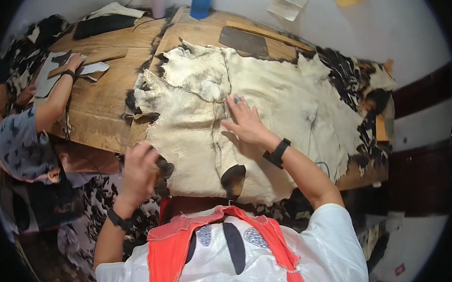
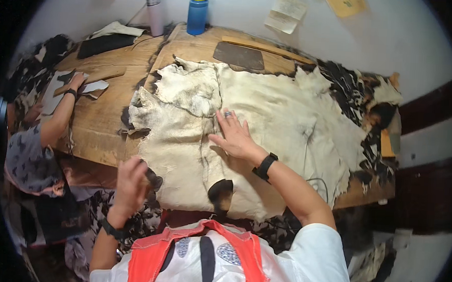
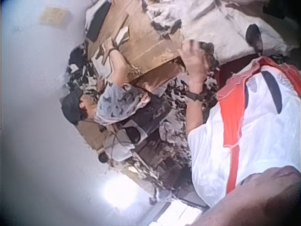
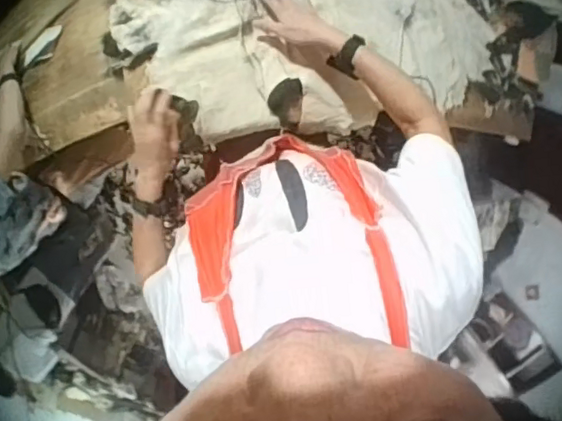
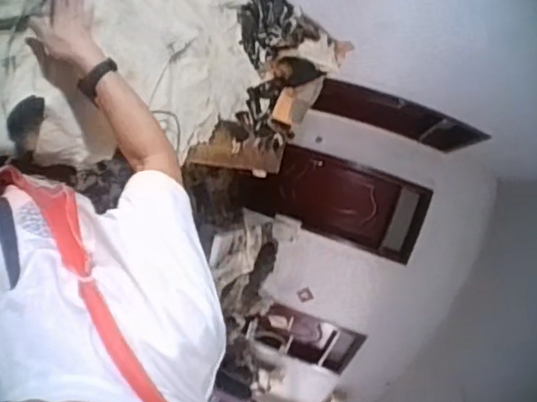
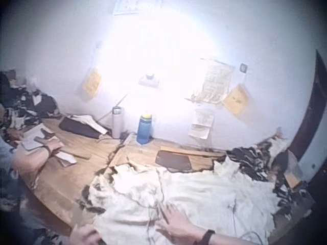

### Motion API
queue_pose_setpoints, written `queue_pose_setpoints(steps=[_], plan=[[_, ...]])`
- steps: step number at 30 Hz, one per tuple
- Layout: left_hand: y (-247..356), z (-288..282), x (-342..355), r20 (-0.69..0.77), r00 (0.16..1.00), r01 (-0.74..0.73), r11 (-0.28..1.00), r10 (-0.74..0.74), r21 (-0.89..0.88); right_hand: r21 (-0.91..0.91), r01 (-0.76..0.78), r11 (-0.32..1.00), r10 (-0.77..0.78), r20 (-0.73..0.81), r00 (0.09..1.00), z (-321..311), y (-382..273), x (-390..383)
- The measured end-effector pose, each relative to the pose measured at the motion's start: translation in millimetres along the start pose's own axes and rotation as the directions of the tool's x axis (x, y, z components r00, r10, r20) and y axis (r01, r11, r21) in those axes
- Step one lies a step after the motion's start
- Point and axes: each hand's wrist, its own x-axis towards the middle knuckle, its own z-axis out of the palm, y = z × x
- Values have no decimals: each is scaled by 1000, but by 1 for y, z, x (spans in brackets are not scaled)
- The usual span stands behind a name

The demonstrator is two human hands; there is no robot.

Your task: Sewing animal pelts together using a fur sewing machine and spreading out processed skins on a workbench.

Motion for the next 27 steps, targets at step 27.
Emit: queue_pose_setpoints(steps=[27], plan=[[-9, 40, 24, 210, 931, -73, 716, 299, -695, 35, -710, 703, 668, -376, 643, 46, -113, 8]])
